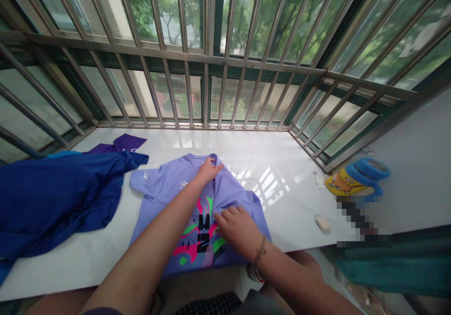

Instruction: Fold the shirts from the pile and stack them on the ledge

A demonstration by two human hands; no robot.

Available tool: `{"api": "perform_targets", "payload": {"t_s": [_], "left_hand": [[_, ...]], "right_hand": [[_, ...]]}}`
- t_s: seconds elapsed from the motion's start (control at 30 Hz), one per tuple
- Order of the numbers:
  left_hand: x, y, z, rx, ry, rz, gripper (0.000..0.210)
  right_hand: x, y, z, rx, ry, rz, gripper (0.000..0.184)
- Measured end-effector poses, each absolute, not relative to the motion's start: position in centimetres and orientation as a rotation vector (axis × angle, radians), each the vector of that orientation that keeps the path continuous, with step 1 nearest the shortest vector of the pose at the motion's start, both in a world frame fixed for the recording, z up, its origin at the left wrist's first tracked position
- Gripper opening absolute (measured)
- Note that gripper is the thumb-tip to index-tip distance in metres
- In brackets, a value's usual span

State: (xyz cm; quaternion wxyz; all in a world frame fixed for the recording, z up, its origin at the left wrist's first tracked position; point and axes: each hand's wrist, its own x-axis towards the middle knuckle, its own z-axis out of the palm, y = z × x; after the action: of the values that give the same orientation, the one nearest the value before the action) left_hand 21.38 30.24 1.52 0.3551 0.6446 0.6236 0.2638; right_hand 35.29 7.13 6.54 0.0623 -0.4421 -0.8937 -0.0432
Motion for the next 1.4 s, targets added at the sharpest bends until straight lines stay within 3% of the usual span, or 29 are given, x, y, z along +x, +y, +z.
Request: {"api": "perform_targets", "payload": {"t_s": [0.1,0.2,0.33,0.4,0.53,0.67,0.73,0.87,1.03,1.17,1.23,1.3,1.4], "left_hand": [[21.0,29.9,1.5,1.702,1.601,0.691,0.052],[20.7,28.9,2.4,1.743,1.619,0.746,0.051],[21.0,24.3,3.8,2.032,1.441,0.861,0.033],[21.4,20.6,4.0,2.311,1.128,0.776,0.028],[22.0,14.3,3.1,2.667,0.854,0.374,0.042],[22.0,12.9,2.2,2.676,0.979,0.248,0.016],[21.6,13.3,2.3,2.645,0.968,0.291,0.010],[19.7,13.4,2.8,2.640,0.932,0.425,0.018],[17.3,12.4,2.3,2.610,1.079,0.449,0.050],[16.7,11.9,1.7,2.608,1.142,0.385,0.018],[16.7,11.9,1.5,2.636,1.137,0.376,0.008],[16.7,12.0,1.4,2.664,1.105,0.377,0.007],[16.0,12.2,1.4,2.684,1.012,0.444,0.014]], "right_hand": [[34.6,4.2,5.4,-1.281,-2.721,0.033,0.022],[36.9,3.0,5.6,-1.373,-2.590,0.120,0.010],[42.6,4.5,6.0,-1.706,-2.187,0.116,0.020],[45.0,6.1,5.6,-1.822,-2.035,0.137,0.023],[47.1,8.9,4.2,-1.904,-1.949,0.236,0.033],[47.2,10.6,3.4,-2.031,-1.950,0.274,0.014],[47.3,10.8,3.2,-2.105,-1.922,0.252,0.013],[47.3,9.9,3.9,-2.171,-1.857,0.093,0.018],[44.4,6.1,5.3,-1.932,-1.974,0.051,0.014],[41.3,3.9,4.8,-1.875,-2.161,0.084,0.026],[40.6,3.6,4.2,-1.947,-2.212,0.067,0.018],[40.6,3.7,3.7,-1.988,-2.214,0.071,0.006],[41.3,3.7,3.5,-1.938,-2.166,0.070,0.012]]}}
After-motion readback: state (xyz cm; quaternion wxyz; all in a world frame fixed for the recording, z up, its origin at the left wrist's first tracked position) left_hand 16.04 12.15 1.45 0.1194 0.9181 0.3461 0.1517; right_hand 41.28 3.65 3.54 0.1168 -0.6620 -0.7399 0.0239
